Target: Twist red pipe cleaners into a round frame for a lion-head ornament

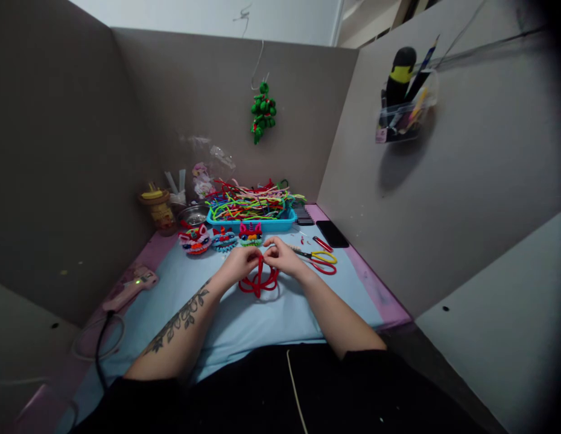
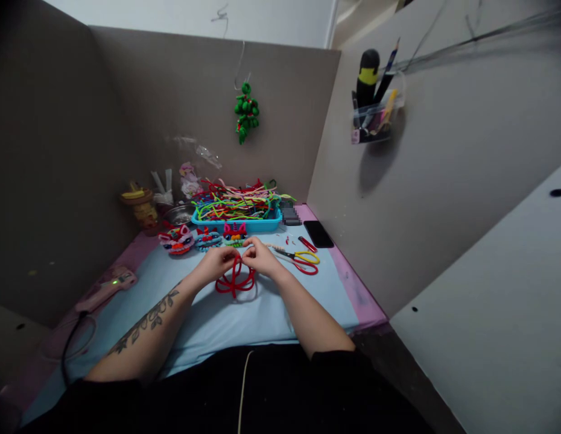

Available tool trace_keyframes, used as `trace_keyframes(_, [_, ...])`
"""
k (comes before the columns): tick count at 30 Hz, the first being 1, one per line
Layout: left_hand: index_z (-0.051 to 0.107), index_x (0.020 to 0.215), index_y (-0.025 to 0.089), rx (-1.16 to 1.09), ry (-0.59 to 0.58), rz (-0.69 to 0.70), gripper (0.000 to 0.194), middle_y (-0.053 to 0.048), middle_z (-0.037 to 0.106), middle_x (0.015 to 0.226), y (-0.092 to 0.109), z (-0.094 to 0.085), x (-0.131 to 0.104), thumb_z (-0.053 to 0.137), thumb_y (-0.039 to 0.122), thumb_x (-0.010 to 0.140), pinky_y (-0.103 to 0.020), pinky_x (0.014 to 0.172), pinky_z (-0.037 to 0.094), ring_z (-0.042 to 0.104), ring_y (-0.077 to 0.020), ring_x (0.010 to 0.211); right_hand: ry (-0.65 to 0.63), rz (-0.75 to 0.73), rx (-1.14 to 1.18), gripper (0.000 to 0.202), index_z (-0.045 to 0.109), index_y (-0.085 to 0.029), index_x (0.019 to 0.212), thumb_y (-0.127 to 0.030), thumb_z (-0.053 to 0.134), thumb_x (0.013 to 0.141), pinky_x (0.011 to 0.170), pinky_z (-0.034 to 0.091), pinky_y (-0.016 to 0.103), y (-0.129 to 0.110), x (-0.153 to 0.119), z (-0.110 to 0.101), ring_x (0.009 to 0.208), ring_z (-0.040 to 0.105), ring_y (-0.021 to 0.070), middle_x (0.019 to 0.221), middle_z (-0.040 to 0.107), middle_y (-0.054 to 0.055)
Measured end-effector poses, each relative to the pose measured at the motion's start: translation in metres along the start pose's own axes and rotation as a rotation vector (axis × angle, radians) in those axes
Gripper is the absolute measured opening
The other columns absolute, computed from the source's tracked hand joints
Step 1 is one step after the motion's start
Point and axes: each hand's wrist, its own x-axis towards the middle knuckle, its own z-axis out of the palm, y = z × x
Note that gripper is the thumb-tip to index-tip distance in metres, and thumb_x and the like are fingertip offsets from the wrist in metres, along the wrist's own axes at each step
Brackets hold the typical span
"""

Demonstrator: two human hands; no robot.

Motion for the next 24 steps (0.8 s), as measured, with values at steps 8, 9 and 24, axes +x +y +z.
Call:
trace_keyframes(8, [0.061, 0.073, 0.012, -0.493, -0.052, -0.318, 0.018, 0.002, 0.058, 0.057, 0.001, -0.007, 0.000, 0.062, 0.026, 0.062, -0.020, 0.049, 0.035, 0.049, -0.0092, 0.049, 0.092, -0.387, -0.407, 0.010, 0.055, -0.019, 0.084, -0.020, 0.059, 0.075, 0.069, 0.041, 0.029, -0.011, -0.005, 0.001, 0.073, 0.052, 0.0141, 0.078, 0.058, 0.000])
trace_keyframes(9, [0.060, 0.072, 0.012, -0.525, -0.049, -0.345, 0.018, 0.002, 0.057, 0.056, 0.000, -0.007, 0.000, 0.063, 0.025, 0.060, -0.020, 0.048, 0.036, 0.049, -0.0089, 0.049, 0.038, -0.482, -0.524, 0.008, 0.058, -0.019, 0.083, -0.019, 0.060, 0.075, 0.074, 0.041, 0.031, -0.014, -0.006, 0.000, 0.079, 0.051, 0.0158, 0.081, 0.058, 0.002])
trace_keyframes(24, [0.062, 0.071, 0.011, -0.638, -0.066, -0.359, 0.021, 0.001, 0.057, 0.054, -0.011, -0.009, 0.001, 0.066, 0.030, 0.062, -0.019, 0.048, 0.036, 0.049, -0.0077, 0.047, -0.088, -0.701, -0.910, 0.016, 0.065, -0.022, 0.085, -0.018, 0.050, 0.085, 0.076, 0.036, 0.034, -0.007, -0.007, 0.006, 0.087, 0.049, 0.0194, 0.092, 0.063, 0.006])
